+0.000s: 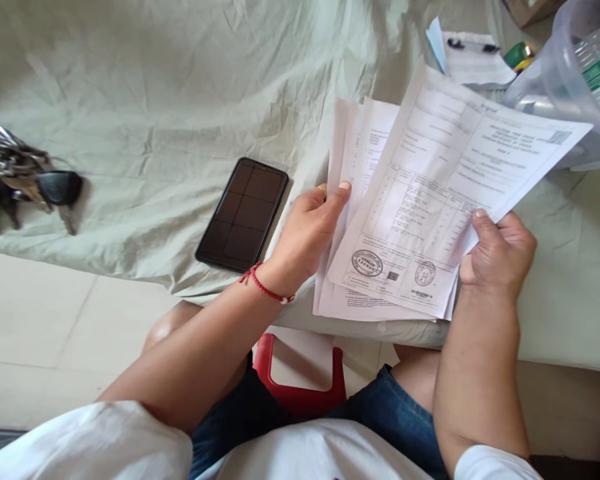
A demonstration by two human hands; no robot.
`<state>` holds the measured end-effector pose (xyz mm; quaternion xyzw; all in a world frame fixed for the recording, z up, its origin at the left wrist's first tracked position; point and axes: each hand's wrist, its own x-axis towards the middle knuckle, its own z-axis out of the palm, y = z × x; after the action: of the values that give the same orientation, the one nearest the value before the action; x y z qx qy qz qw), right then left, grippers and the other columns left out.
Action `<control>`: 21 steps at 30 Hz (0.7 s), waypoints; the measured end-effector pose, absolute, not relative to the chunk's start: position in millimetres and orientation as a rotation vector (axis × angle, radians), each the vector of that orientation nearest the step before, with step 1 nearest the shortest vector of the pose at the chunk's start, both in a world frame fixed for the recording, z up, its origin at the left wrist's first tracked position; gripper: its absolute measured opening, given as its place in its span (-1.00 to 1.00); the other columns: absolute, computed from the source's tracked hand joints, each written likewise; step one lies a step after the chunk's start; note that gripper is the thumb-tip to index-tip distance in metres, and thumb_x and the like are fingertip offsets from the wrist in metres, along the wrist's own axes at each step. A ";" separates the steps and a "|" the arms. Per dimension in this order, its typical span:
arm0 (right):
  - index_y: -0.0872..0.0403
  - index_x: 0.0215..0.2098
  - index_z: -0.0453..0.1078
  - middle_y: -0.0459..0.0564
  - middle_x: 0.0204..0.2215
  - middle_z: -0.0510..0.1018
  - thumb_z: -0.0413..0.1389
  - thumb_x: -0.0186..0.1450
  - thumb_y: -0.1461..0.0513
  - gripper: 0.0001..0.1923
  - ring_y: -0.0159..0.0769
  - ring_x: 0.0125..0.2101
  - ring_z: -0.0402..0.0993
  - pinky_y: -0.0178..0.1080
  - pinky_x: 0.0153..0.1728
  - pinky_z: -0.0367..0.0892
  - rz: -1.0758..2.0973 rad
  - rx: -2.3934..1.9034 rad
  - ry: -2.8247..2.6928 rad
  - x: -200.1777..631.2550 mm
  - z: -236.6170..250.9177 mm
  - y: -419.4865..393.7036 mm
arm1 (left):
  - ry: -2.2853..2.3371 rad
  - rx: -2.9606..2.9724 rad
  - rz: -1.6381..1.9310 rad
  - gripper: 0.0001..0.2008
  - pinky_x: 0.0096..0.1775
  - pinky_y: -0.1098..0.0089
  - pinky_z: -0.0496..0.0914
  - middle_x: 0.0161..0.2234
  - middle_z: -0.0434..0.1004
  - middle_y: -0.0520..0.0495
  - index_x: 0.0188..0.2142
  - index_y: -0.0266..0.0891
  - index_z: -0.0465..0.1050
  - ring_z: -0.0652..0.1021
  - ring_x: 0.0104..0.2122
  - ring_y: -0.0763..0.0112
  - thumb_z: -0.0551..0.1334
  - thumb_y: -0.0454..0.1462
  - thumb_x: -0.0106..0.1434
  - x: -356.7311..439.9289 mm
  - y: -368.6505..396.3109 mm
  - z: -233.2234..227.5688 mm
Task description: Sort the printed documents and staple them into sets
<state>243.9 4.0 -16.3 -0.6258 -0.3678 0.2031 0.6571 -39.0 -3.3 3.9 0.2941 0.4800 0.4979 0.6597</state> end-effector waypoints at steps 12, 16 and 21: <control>0.02 -0.17 0.80 -0.05 -0.17 0.85 0.47 0.25 0.09 -0.76 -0.14 -0.11 0.79 0.16 0.26 0.70 0.532 -1.474 -0.924 242.5 -20.2 -2.0 | 1.092 0.671 1.064 -0.81 -0.01 0.22 0.64 -0.27 0.74 -0.08 -0.24 -0.14 0.62 0.76 -0.13 0.15 0.33 -0.23 0.57 -36.1 -1.3 5.6; -0.01 -0.20 0.81 -0.05 -0.18 0.85 0.49 0.21 0.08 -0.77 -0.10 -0.13 0.79 0.23 0.24 0.72 0.462 -1.452 -0.891 256.9 -16.0 -0.1 | 1.071 0.659 1.092 -0.85 0.05 0.21 0.65 -0.21 0.78 -0.10 -0.22 -0.15 0.63 0.77 -0.06 0.14 0.36 -0.23 0.55 -35.5 -1.3 4.0; -0.04 -0.28 0.80 -0.06 -0.21 0.83 0.53 0.14 0.12 -0.81 0.00 -0.03 0.80 0.32 0.33 0.66 0.367 -1.386 -0.892 267.7 -4.9 0.4 | 1.070 0.651 1.097 -0.80 0.01 0.21 0.64 -0.24 0.76 -0.10 -0.26 -0.15 0.60 0.76 -0.14 0.17 0.34 -0.24 0.58 -36.0 -1.6 4.7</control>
<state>267.7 0.4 -4.9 -0.6136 -0.3949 0.1625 0.6642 -36.0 -1.6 4.7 0.2893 0.4754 0.4871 0.6730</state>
